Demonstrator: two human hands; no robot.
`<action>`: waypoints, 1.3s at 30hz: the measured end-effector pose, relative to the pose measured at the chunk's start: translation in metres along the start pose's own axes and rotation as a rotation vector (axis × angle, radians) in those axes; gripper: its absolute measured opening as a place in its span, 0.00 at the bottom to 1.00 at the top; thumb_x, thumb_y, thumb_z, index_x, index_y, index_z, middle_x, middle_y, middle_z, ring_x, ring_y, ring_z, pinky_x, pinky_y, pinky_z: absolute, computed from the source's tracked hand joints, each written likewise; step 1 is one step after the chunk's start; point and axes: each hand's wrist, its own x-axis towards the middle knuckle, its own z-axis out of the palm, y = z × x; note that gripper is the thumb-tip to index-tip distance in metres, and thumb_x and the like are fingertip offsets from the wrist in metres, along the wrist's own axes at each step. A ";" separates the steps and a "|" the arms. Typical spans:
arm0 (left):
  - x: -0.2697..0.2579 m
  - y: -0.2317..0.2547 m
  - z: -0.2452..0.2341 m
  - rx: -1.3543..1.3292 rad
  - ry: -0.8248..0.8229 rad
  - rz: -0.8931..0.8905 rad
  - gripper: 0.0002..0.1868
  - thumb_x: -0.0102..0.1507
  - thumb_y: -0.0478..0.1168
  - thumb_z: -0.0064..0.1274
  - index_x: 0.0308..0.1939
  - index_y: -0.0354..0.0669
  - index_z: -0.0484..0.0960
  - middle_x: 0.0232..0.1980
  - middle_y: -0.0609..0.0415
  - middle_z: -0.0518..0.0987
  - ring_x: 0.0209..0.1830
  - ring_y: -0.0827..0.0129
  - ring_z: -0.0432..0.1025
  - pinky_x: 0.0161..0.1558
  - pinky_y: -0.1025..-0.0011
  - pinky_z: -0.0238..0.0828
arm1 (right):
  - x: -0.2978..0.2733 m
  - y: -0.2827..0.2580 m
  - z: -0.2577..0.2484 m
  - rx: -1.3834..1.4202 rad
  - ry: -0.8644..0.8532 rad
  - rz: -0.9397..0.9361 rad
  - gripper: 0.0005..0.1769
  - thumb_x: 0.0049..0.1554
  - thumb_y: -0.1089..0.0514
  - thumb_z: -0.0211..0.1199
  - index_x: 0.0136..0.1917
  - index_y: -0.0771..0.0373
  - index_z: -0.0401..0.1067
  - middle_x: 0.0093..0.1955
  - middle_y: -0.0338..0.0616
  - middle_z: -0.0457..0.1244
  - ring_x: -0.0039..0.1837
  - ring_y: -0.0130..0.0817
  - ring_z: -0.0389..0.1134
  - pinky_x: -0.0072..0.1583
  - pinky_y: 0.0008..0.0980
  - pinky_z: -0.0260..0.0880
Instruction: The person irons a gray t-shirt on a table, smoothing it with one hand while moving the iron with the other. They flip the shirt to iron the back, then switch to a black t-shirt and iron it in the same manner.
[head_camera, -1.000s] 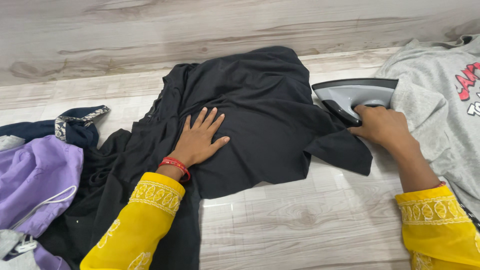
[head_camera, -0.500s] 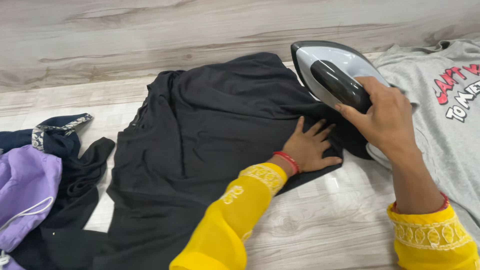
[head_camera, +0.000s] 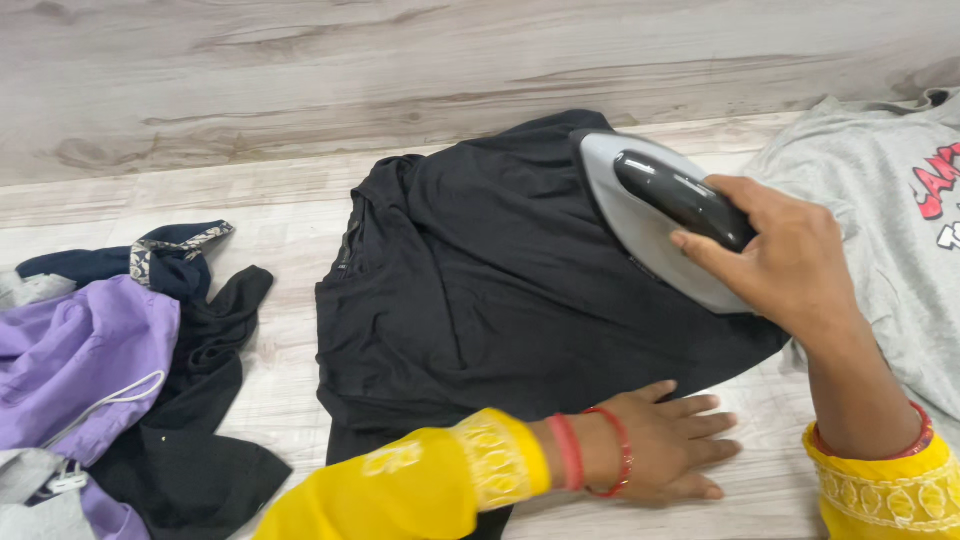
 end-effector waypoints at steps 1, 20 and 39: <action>-0.032 0.004 -0.015 -0.014 0.077 -0.001 0.31 0.68 0.61 0.38 0.66 0.47 0.76 0.76 0.46 0.67 0.78 0.54 0.58 0.74 0.48 0.51 | -0.001 -0.009 0.004 -0.001 -0.031 -0.043 0.31 0.52 0.45 0.73 0.64 0.62 0.76 0.46 0.52 0.71 0.43 0.45 0.73 0.47 0.40 0.72; -0.268 -0.223 -0.074 0.341 0.271 -0.983 0.39 0.67 0.68 0.34 0.78 0.56 0.58 0.82 0.56 0.54 0.82 0.55 0.43 0.75 0.44 0.37 | 0.086 -0.041 0.116 -0.435 -0.452 0.120 0.31 0.55 0.29 0.62 0.71 0.28 0.69 0.52 0.47 0.72 0.51 0.50 0.74 0.48 0.49 0.74; -0.224 -0.191 -0.113 0.522 0.226 -0.827 0.36 0.68 0.66 0.36 0.76 0.57 0.65 0.81 0.58 0.60 0.84 0.60 0.46 0.79 0.47 0.42 | 0.083 -0.047 0.130 -0.479 -0.278 0.032 0.28 0.55 0.26 0.60 0.63 0.36 0.78 0.43 0.41 0.70 0.44 0.44 0.73 0.43 0.45 0.72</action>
